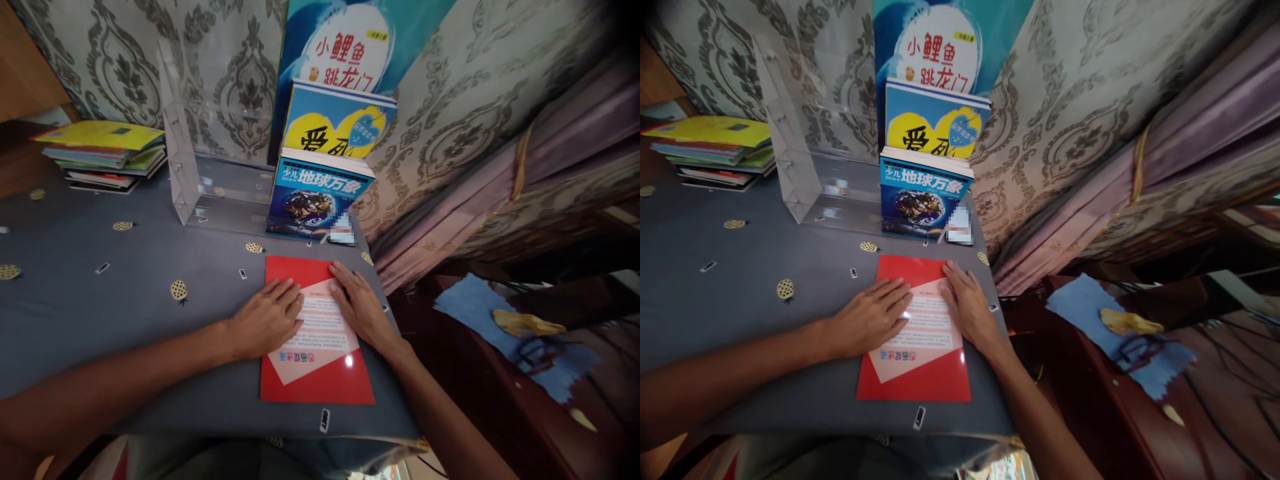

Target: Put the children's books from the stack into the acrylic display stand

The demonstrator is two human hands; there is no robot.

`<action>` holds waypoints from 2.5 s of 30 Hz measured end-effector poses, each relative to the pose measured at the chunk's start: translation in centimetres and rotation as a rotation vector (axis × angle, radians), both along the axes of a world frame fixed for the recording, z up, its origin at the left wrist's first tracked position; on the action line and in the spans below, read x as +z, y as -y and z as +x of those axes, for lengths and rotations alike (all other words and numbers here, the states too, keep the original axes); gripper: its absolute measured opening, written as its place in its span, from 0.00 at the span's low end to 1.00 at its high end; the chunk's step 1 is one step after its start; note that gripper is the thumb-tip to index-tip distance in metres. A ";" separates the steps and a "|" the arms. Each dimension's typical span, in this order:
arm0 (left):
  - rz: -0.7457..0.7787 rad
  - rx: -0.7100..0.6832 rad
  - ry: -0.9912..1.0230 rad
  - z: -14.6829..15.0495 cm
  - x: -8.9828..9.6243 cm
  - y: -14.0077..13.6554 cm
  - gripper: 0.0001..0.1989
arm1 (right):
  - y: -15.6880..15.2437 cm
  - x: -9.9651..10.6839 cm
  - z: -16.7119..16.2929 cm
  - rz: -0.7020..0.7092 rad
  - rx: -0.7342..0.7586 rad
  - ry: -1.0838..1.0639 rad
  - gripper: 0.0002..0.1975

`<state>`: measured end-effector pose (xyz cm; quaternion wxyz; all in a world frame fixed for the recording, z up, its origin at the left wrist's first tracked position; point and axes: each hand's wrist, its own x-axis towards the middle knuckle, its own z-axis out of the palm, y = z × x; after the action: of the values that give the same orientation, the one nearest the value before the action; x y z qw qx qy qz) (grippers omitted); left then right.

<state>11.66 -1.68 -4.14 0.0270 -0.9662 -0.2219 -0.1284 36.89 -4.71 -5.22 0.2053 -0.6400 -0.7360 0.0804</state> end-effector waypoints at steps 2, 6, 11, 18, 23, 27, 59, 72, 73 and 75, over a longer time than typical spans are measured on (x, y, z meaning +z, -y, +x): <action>-0.019 0.002 -0.008 -0.1 0.2 -0.1 0.23 | -0.1 -0.1 -0.2 0.005 -0.009 0.002 0.25; -0.057 -0.006 -0.001 -0.3 0.5 -0.2 0.22 | -0.1 0.0 -0.5 0.004 -0.015 0.000 0.25; -0.008 -0.018 0.042 -0.3 0.5 -0.3 0.20 | 1.5 0.4 -0.3 0.045 0.034 -0.045 0.22; 0.016 -0.029 0.110 -0.3 0.3 -0.3 0.18 | 5.4 1.3 -0.3 0.084 0.086 -0.132 0.21; -0.045 -0.036 0.140 -0.3 0.2 -0.4 0.18 | 8.7 1.7 -0.7 0.094 0.054 -0.189 0.20; -0.066 -0.037 0.154 -0.4 0.2 -0.4 0.19 | 11.8 1.9 -1.1 0.130 0.072 -0.213 0.21; -0.097 -0.042 0.136 -0.4 0.4 -0.5 0.19 | 19.9 1.5 -7.4 0.169 0.094 -0.073 0.31; -0.196 0.043 0.305 -1.6 0.3 -3.9 0.15 | 12.8 4.2 -5.3 0.206 0.241 -0.092 0.19; -0.199 0.059 0.321 -1.8 0.2 -4.5 0.15 | 11.7 4.3 -5.7 0.188 0.290 -0.073 0.18; -0.210 0.074 0.337 -2.1 0.0 -5.3 0.15 | 9.6 4.4 -6.8 0.137 0.366 -0.029 0.19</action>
<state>9.61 3.59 -4.13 -0.1067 -0.9198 -0.2706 -0.2635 30.12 -14.29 -0.82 0.2407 -0.4787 -0.8410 0.0753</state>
